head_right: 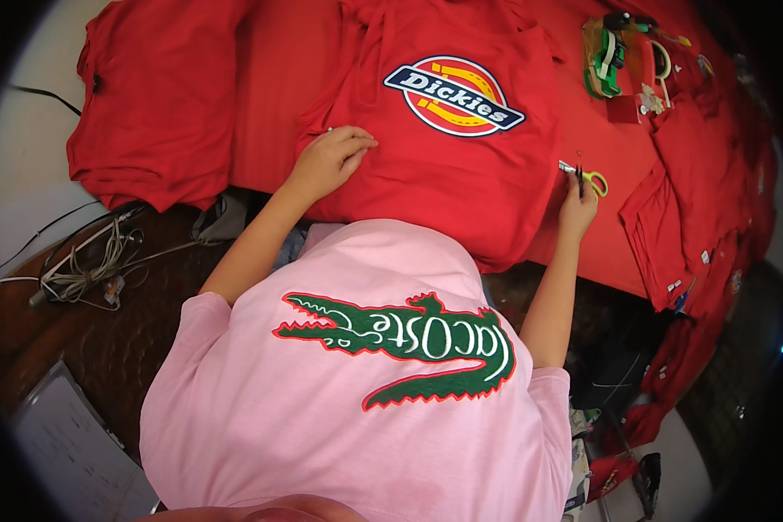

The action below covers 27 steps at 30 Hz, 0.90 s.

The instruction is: The person folds red t-shirts by hand on a table, aligning the sleeves and body, and kemudian places them into stacks.

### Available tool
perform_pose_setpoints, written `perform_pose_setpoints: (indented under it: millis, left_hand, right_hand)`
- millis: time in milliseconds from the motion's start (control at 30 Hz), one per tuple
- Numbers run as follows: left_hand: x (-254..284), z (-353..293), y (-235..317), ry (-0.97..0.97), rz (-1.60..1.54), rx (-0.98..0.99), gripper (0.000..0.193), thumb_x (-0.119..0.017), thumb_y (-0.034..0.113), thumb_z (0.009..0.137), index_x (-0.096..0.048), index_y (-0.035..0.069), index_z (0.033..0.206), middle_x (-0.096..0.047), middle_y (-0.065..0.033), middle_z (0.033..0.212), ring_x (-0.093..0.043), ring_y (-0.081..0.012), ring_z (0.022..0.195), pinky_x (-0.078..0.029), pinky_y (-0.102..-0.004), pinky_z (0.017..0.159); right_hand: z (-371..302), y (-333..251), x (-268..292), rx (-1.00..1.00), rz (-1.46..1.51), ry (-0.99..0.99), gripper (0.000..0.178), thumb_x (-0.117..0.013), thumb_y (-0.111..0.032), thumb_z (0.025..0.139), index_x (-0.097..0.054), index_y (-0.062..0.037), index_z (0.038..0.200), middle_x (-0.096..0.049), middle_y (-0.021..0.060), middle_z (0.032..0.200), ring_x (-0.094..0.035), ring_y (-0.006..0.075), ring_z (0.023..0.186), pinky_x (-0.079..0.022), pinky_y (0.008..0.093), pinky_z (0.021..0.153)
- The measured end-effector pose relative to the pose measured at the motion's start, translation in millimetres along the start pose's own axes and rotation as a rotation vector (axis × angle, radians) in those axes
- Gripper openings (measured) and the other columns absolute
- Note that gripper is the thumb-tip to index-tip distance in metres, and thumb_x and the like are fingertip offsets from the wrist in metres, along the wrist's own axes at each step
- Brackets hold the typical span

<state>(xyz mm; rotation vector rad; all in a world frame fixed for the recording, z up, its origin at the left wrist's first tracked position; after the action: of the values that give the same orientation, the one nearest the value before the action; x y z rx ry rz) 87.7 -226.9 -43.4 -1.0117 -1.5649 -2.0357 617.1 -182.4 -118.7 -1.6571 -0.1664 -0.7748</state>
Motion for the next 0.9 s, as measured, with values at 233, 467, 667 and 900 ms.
perform_pose_setpoints:
  millis: [233, 467, 667, 900]
  left_hand:
    - [33.0, 51.3, 10.6, 0.037, 0.16, 0.136, 0.037, -0.071, 0.023, 0.093, -0.069, 0.01, 0.127, -0.066, -0.0092, 0.126, -0.071, -0.0325, 0.1, -0.058, -0.0433, 0.086]
    - [97.2, 50.8, -30.0, 0.197, -0.251, 0.377, 0.038, -0.076, 0.035, 0.096, -0.074, -0.002, 0.102, -0.07, -0.0107, 0.082, -0.065, -0.0138, 0.082, -0.052, -0.0318, 0.078]
    - [147.1, -31.7, -42.4, -0.078, -0.426, 0.624, 0.027, -0.075, 0.024, 0.097, -0.069, 0.002, 0.083, -0.063, 0.0067, 0.077, -0.053, -0.0041, 0.077, -0.044, -0.0247, 0.073]
    - [111.7, -109.4, -70.8, -0.395, -0.381, 0.849, 0.027, -0.082, 0.025, 0.09, -0.08, -0.001, 0.094, -0.076, -0.0071, 0.082, -0.066, -0.0092, 0.082, -0.052, -0.0271, 0.08]
  right_hand:
    - [29.8, -92.9, -53.5, 0.088, 0.187, -0.126, 0.045, -0.084, -0.028, 0.09, -0.073, 0.0034, 0.12, -0.071, 0.0083, 0.107, -0.065, 0.0156, 0.102, -0.05, 0.03, 0.093]
    - [10.6, -129.5, -51.0, 0.016, 0.552, -0.109, 0.026, -0.084, -0.011, 0.087, -0.07, -0.0008, 0.106, -0.073, 0.0043, 0.103, -0.068, 0.0142, 0.091, -0.052, 0.0282, 0.084]
    - [-66.4, -170.7, 4.3, -0.26, 0.76, -0.377, 0.032, -0.082, -0.008, 0.084, -0.067, -0.0023, 0.111, -0.073, 0.0042, 0.102, -0.068, 0.0131, 0.088, -0.054, 0.0283, 0.083]
    - [-126.6, -94.8, 3.3, -0.688, 0.154, -0.876, 0.038, -0.081, -0.044, 0.09, -0.058, -0.0152, 0.084, -0.043, -0.008, 0.059, -0.036, 0.0058, 0.046, -0.024, 0.0249, 0.044]
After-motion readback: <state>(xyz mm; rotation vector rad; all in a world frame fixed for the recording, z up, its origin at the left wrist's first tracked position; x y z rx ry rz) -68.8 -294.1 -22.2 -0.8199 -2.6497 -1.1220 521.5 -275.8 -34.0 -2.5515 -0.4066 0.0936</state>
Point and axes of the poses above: each hand's wrist, its own z-axis towards the middle knuckle, its own x-axis out of the back of the hand, y = z × x, the point moved 1 cm from there along z, towards the middle knuckle
